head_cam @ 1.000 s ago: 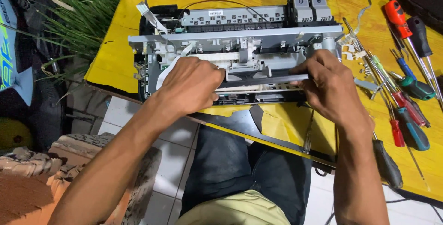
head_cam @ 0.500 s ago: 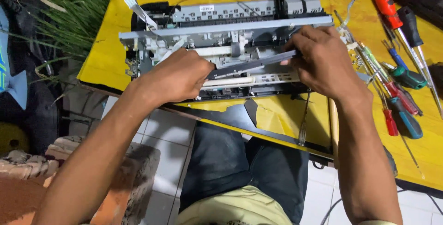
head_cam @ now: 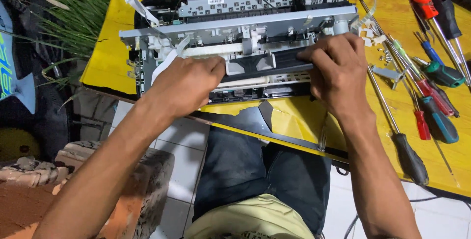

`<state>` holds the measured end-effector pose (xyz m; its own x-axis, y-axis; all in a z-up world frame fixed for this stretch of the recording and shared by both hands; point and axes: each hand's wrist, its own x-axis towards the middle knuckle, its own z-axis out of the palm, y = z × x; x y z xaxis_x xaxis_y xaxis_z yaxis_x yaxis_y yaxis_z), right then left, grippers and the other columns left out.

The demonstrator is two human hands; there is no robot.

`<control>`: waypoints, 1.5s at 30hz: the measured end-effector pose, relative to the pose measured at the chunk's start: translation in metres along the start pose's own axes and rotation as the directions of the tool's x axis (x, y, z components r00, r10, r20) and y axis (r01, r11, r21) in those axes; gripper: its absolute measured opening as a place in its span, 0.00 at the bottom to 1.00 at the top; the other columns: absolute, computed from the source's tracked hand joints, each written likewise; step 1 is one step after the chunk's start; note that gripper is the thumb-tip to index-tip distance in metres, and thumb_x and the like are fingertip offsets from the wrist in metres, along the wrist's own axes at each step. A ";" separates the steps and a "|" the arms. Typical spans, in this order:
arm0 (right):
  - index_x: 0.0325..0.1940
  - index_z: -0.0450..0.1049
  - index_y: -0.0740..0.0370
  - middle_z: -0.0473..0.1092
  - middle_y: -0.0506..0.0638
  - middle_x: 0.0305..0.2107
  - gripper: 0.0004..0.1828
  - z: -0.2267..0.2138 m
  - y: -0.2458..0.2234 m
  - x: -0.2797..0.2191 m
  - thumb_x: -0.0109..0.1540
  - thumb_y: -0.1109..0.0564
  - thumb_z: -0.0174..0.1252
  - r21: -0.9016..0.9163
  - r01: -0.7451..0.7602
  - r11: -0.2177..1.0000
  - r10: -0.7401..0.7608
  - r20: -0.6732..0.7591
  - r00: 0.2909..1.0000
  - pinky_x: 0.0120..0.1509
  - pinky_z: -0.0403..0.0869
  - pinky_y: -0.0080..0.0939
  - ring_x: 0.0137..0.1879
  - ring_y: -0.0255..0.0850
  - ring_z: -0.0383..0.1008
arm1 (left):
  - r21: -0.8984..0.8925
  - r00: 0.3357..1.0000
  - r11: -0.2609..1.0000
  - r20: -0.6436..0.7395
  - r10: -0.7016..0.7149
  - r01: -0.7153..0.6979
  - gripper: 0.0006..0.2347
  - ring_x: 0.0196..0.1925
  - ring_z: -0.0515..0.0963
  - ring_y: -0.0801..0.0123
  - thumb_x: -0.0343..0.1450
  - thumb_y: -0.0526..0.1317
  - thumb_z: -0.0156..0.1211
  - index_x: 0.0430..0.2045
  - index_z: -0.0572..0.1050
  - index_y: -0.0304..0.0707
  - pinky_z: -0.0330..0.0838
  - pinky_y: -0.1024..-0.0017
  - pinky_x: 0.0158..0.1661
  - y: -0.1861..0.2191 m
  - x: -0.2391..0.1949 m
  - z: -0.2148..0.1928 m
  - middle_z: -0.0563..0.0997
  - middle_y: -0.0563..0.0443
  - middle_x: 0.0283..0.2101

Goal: The person removes a black plastic cover from a disassembled electronic device, then uses a screwdriver to tighten screws on the internal frame. The device remains open on the workbench throughout.

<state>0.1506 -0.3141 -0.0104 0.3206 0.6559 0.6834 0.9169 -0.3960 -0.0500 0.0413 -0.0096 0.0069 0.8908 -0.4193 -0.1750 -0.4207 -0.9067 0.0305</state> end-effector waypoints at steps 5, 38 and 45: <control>0.43 0.82 0.62 0.74 0.51 0.37 0.11 0.013 0.004 -0.023 0.64 0.73 0.62 -0.064 0.002 0.998 -0.009 -0.103 0.995 0.57 0.65 0.49 0.45 0.46 0.74 | 0.149 0.978 0.988 -0.198 0.070 -0.040 0.15 0.34 0.82 0.54 0.70 0.25 0.56 0.51 0.71 0.22 0.78 0.60 0.35 0.005 -0.008 -0.002 0.78 0.39 0.37; 0.46 0.78 0.59 0.75 0.50 0.43 0.14 -0.012 0.007 -0.004 0.58 0.64 0.72 -0.007 -0.106 0.994 0.106 0.162 0.981 0.64 0.66 0.50 0.51 0.49 0.76 | -0.125 0.993 0.991 -0.114 0.027 -0.042 0.14 0.28 0.85 0.43 0.67 0.27 0.56 0.47 0.75 0.22 0.79 0.56 0.31 -0.003 -0.003 -0.009 0.82 0.36 0.27; 0.47 0.80 0.62 0.76 0.54 0.44 0.12 -0.017 0.004 0.006 0.61 0.68 0.70 0.199 -0.230 0.953 0.189 0.205 0.960 0.64 0.65 0.50 0.53 0.52 0.77 | -0.277 0.998 0.960 -0.040 0.039 -0.049 0.16 0.28 0.84 0.37 0.65 0.26 0.53 0.46 0.76 0.18 0.79 0.49 0.31 -0.011 0.002 -0.005 0.82 0.29 0.28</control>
<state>0.1522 -0.3229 0.0057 0.5300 0.6866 0.4976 0.8470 -0.4006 -0.3494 0.0482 -0.0009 0.0112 0.8798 -0.4560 -0.1343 -0.3997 -0.8625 0.3104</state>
